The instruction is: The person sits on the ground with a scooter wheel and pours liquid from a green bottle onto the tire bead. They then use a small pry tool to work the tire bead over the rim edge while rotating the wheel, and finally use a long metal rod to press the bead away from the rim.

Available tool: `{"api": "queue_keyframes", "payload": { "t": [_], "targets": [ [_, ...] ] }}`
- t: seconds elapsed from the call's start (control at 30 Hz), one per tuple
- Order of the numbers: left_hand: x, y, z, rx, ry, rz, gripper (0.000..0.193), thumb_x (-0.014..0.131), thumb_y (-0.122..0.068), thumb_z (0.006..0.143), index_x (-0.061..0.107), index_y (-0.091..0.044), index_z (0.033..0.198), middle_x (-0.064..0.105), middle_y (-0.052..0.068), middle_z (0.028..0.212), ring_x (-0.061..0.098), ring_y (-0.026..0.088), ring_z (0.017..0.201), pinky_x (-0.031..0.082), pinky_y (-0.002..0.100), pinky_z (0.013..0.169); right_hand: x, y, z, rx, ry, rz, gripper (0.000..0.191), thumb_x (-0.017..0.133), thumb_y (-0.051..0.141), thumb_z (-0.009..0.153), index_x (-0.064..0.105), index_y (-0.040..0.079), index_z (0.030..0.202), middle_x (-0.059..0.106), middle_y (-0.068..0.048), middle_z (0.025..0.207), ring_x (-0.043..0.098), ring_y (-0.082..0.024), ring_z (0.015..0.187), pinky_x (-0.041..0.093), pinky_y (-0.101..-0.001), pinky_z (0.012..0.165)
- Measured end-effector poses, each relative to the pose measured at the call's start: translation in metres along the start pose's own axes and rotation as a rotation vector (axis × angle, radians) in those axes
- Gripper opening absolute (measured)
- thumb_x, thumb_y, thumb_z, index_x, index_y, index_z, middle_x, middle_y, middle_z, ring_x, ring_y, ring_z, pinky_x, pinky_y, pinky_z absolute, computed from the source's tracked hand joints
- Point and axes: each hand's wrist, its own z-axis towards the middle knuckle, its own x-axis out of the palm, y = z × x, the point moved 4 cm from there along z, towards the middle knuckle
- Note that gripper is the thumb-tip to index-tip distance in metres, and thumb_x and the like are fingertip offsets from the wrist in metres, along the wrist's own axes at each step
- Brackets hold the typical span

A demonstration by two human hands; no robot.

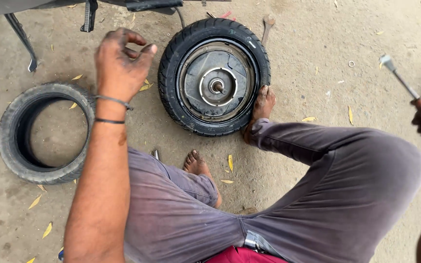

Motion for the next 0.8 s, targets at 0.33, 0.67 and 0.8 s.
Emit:
{"api": "queue_keyframes", "payload": {
  "t": [0.33, 0.67, 0.8],
  "targets": [
    [0.149, 0.176, -0.015, -0.413, 0.311, 0.196, 0.083, 0.091, -0.042, 0.072, 0.053, -0.002, 0.133, 0.063, 0.032, 0.122, 0.061, 0.049, 0.113, 0.05, 0.052, 0.095, 0.211, 0.136, 0.127, -0.28, 0.145, 0.031, 0.021, 0.072, 0.017, 0.106, 0.065, -0.002, 0.105, 0.062, -0.009, 0.066, 0.049, -0.013, 0.054, 0.037, -0.0306, 0.05],
    [0.191, 0.194, -0.01, -0.52, 0.4, -0.177, 0.117, 0.089, -0.057, 0.072, 0.029, 0.005, 0.152, 0.059, 0.029, 0.141, 0.06, 0.04, 0.13, 0.049, 0.042, 0.108, 0.42, -0.023, 0.089, 0.023, 0.338, -0.033, 0.038, 0.071, 0.037, 0.097, 0.069, -0.001, 0.101, 0.075, -0.018, 0.086, 0.074, -0.028, 0.078, 0.058, -0.0401, 0.074],
    [0.202, 0.201, -0.016, -0.573, 0.356, -0.356, 0.127, 0.092, -0.054, 0.07, 0.021, 0.006, 0.156, 0.053, 0.024, 0.148, 0.058, 0.033, 0.134, 0.047, 0.039, 0.112, 0.446, -0.056, 0.08, 0.178, 0.484, 0.195, 0.041, 0.07, 0.038, 0.096, 0.073, -0.002, 0.104, 0.075, -0.015, 0.084, 0.072, -0.021, 0.076, 0.056, -0.0371, 0.074]
  ]
}}
